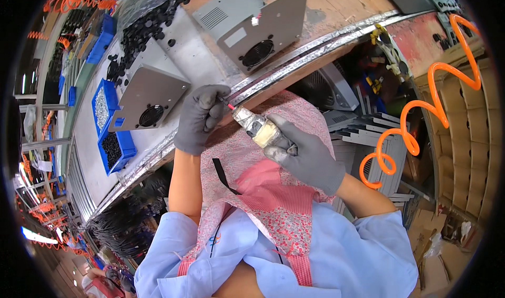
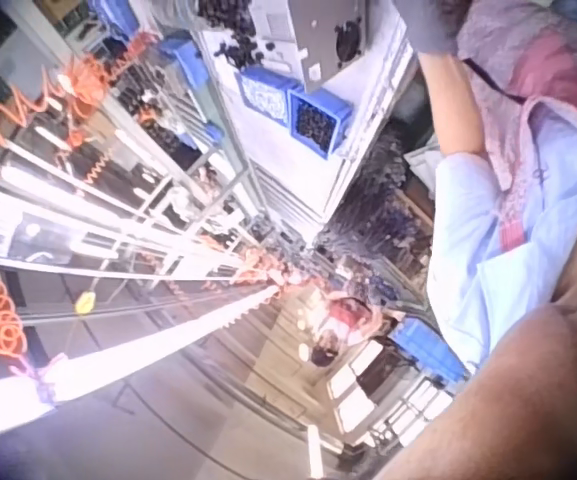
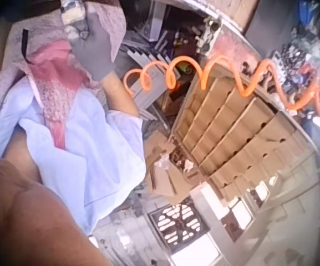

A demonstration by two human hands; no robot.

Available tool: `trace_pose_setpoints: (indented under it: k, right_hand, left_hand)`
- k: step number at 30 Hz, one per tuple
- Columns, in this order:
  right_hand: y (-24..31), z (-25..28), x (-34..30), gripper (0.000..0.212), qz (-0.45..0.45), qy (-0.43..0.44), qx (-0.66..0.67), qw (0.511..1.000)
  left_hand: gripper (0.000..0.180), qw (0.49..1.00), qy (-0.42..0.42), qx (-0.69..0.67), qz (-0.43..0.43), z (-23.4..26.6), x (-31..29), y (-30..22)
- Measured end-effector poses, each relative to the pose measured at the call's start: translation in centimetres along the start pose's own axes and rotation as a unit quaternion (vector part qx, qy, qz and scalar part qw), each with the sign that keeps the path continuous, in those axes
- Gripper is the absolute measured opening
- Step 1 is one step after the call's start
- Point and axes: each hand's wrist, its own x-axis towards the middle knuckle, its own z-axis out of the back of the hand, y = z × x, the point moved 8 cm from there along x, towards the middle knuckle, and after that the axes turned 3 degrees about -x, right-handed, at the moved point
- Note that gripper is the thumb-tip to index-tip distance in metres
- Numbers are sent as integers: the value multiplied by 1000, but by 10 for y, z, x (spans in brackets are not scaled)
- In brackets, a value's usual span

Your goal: Assembling metal electronic enclosures by installing cooling fans, power switches, and securing them with screws using an electric screwdriver.

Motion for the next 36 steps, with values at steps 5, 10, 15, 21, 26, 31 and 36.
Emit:
trace_pose_setpoints:
  k: [5,10,15,21,26,31,36]
  right_hand:
    - [-17,22,-5,60,-68,-45,29,996]
    - [-40,38,0,58,-91,-83,17,992]
    - [-49,42,6,57,-87,-90,-26,992]
    - [-54,40,20,54,-22,-92,-32,995]
    - [-52,26,18,49,-167,-47,174,969]
    - [-56,28,24,47,-154,-60,171,971]
    - [-54,29,22,44,-124,-97,149,976]
  left_hand:
    - [41,998,5,-69,-3,3,22,6]
    - [40,996,-82,19,28,9,43,10]
    - [34,998,-62,24,20,-6,50,7]
    - [32,990,-46,120,52,-16,54,5]
    - [35,991,-40,124,38,-15,60,9]
    - [37,992,-26,126,16,-17,57,3]
    - [41,998,-6,19,-53,22,73,3]
